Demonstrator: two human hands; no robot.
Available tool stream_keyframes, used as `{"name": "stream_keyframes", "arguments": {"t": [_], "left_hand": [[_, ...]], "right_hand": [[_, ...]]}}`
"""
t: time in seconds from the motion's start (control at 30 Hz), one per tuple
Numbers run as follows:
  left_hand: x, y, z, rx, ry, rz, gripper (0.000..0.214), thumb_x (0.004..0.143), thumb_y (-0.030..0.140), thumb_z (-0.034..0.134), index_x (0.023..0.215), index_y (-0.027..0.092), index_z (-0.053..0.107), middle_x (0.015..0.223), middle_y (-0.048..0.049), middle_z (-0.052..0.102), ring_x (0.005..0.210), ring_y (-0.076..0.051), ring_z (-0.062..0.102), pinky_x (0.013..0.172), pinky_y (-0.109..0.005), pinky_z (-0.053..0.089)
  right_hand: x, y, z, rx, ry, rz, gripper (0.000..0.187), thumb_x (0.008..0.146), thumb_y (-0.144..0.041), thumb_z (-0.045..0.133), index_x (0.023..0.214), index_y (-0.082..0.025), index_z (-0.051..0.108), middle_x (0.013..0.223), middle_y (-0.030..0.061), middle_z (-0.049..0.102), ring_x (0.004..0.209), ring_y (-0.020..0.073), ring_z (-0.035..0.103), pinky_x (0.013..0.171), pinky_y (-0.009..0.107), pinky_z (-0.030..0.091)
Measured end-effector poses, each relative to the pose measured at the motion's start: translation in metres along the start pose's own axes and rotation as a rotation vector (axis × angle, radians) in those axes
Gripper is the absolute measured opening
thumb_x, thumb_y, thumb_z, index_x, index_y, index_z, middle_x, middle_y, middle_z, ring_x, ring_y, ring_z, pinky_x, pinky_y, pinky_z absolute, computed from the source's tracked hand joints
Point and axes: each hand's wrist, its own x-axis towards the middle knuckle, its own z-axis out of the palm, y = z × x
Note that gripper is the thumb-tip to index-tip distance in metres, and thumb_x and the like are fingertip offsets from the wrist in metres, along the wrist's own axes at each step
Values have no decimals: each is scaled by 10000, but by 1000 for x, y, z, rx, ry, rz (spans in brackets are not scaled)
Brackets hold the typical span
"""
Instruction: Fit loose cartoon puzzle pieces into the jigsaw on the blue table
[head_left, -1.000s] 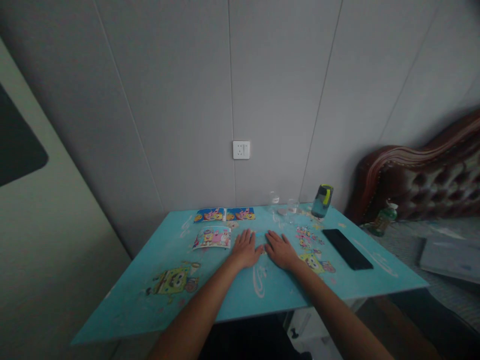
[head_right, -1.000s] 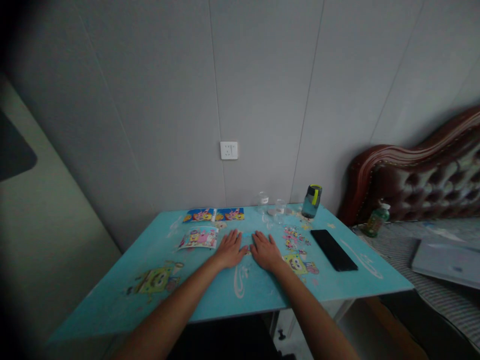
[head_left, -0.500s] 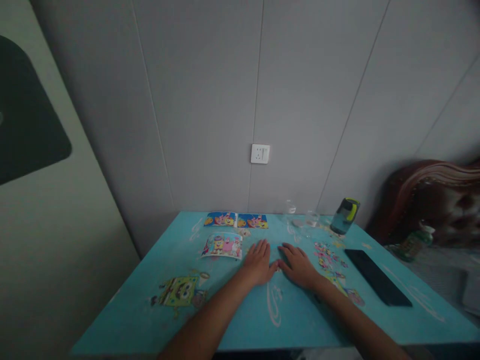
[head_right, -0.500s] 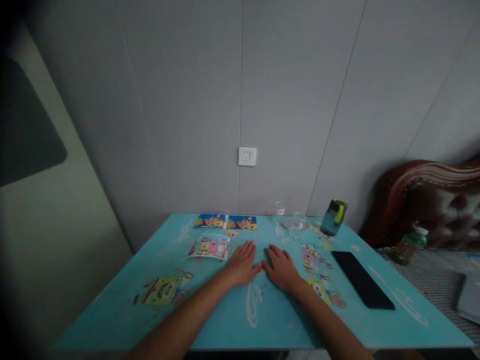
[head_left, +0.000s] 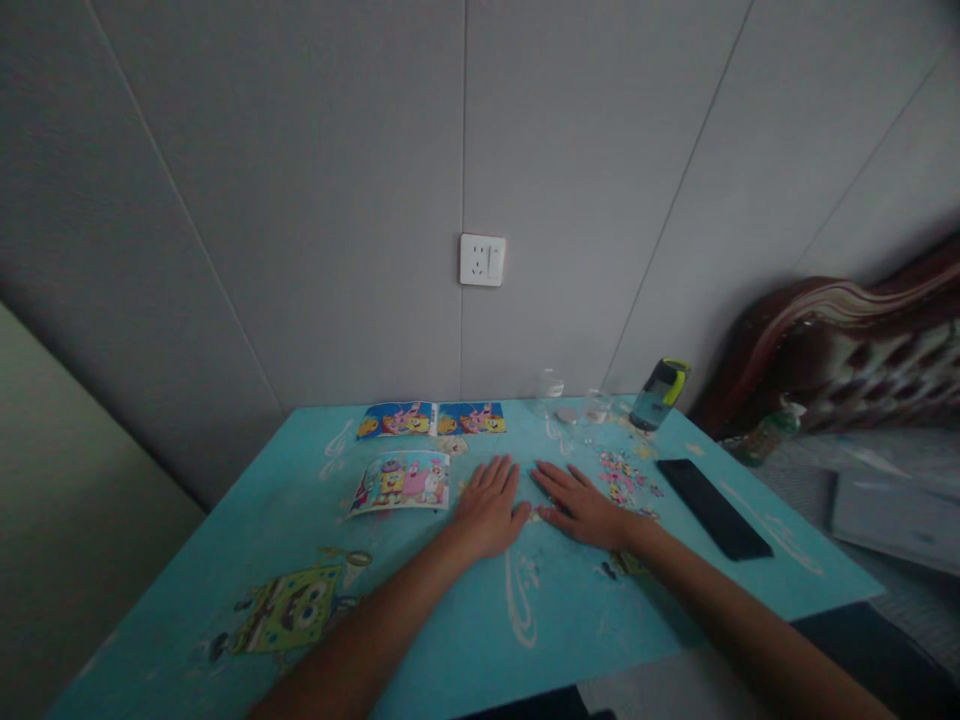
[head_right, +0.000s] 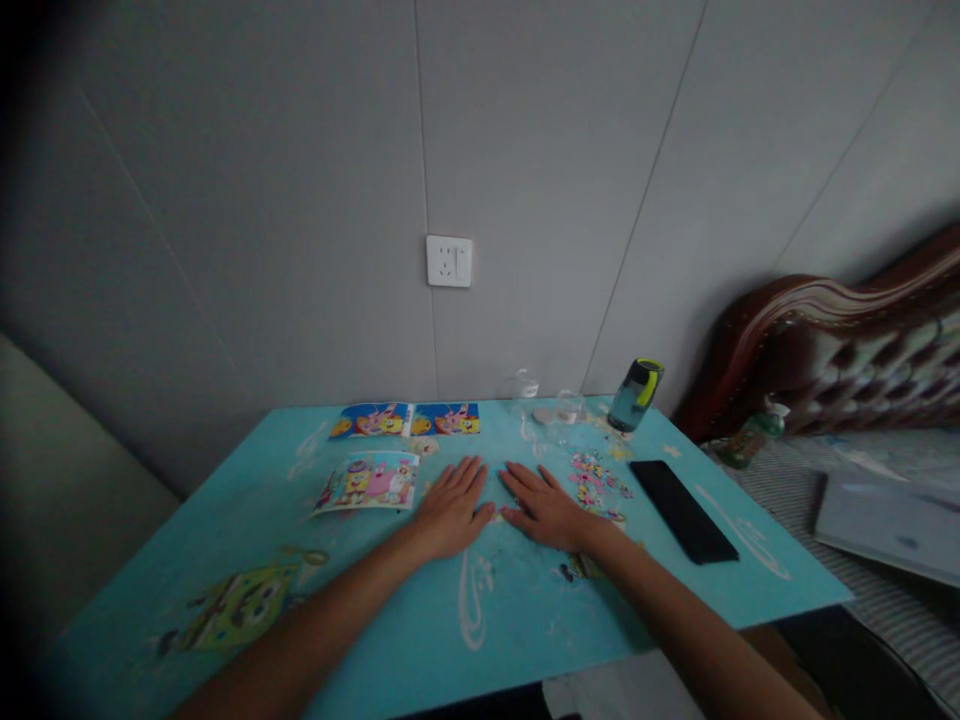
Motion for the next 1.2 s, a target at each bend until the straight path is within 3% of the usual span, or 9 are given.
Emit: {"name": "stream_keyframes", "arguments": {"t": [0.23,0.63,1.0,1.2], "left_hand": [[-2,-1,-2,16,1,20,681,1029,529,261,1580,130,297,1651,-128,264,1540,-291,192,1247,-502,149],[-4,1,2,25,107,17,679,1036,548,243,1569,135,323,1651,-122,269,1544,-299,169,1253,-524,110],[-12,22,-24,140,193,143,642,1047,506,308,1553,112,348,1637,-139,299,1544,-281,177,1268,-526,105],[-47,13,-42,233,185,228,636,1018,529,416,1493,109,454,1585,-137,404,1520,-270,261,1277,-496,108]], "right_hand": [[-1,-3,12,-87,63,8,715,1040,-566,311,1631,-199,142,1673,113,146,1541,281,203,1261,519,93],[-2,-7,13,-134,51,24,700,1054,-551,256,1634,-188,109,1675,122,111,1548,290,161,1256,549,47],[-3,-11,13,-163,73,34,686,1056,-554,244,1631,-197,135,1670,117,157,1548,290,165,1254,565,64],[-3,-10,13,-183,90,49,686,1045,-581,279,1628,-238,161,1670,103,192,1546,295,172,1248,584,92]]}}
